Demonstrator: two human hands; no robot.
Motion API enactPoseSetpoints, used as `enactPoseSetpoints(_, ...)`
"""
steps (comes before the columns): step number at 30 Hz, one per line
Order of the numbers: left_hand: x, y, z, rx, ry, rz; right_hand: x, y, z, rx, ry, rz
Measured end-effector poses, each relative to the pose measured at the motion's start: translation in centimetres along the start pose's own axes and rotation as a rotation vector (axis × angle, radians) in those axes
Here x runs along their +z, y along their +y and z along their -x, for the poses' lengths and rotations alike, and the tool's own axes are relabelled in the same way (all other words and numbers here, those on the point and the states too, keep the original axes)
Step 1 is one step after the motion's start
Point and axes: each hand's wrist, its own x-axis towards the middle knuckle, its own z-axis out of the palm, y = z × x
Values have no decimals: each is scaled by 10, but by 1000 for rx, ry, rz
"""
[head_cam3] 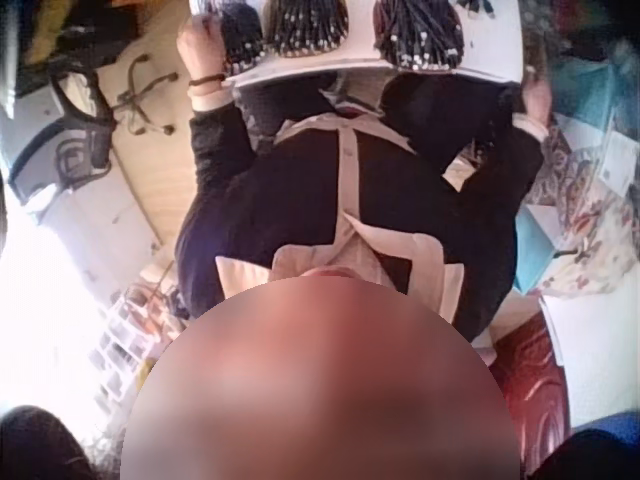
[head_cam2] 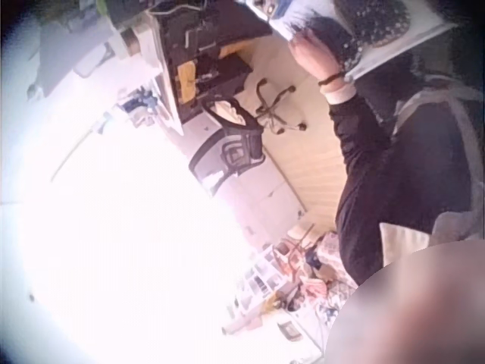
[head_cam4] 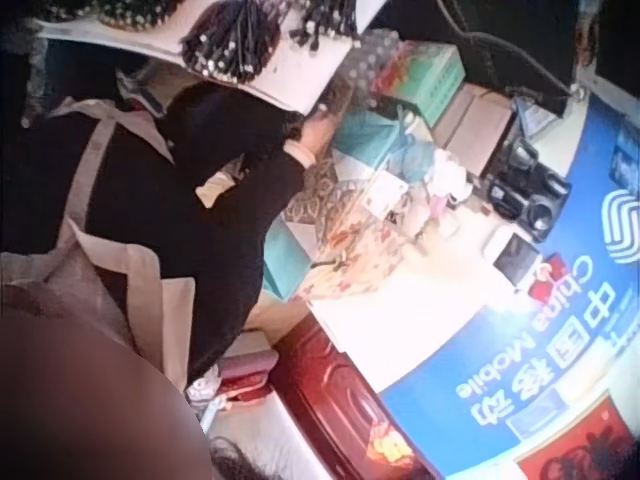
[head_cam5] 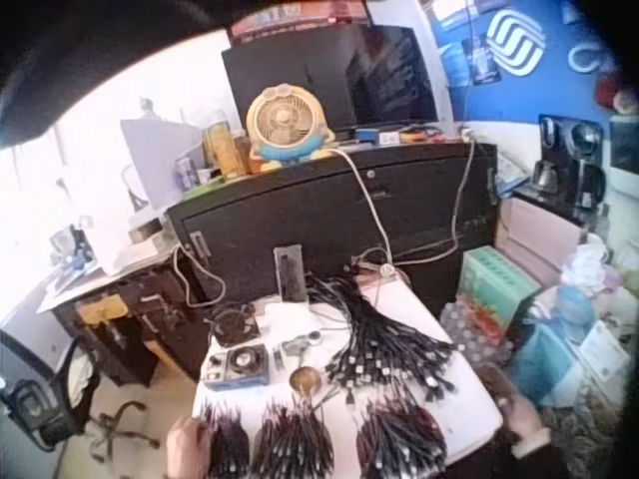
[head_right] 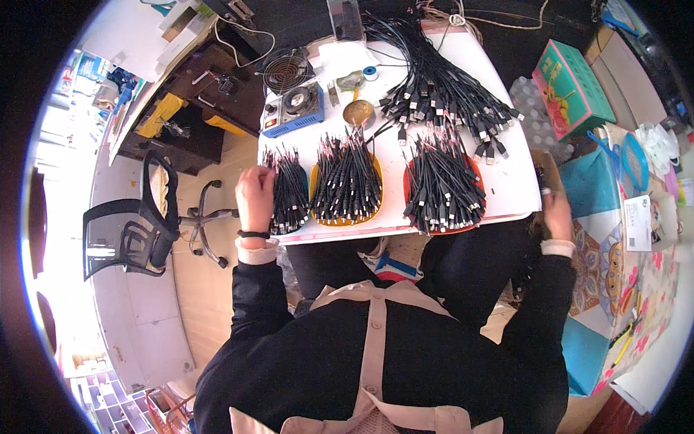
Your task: The person repeatedly picks small black cables from trays on a table, aligns their ends, and presses them together by hand. The person places the joined cables into a cardboard box. The person continues this cycle throughout the clip.
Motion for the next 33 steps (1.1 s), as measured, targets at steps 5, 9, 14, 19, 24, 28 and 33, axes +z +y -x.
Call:
enactPoseSetpoints(5,-35,13,-1,36,256,135,-56,-77,25,18,242,-138)
enactPoseSetpoints(9,-54,37,8,-21,371,770,-117,-182,79,-73,221,-531)
enactPoseSetpoints(14,-57,65,44,-279,-34,1428,-93,-321,110,-424,-145,-671)
enactPoseSetpoints(19,-42,71,69,-487,-277,1672,-32,-383,78,-502,-107,-325)
enactPoseSetpoints(24,-36,63,80,-539,-324,1744,-2,-387,76,-351,-120,-197)
enactPoseSetpoints(28,-28,64,83,-541,-327,1827,2,-384,71,-317,-130,-324)
enactPoseSetpoints(33,-21,71,91,-574,-321,1887,-4,-375,74,-194,-132,-469)
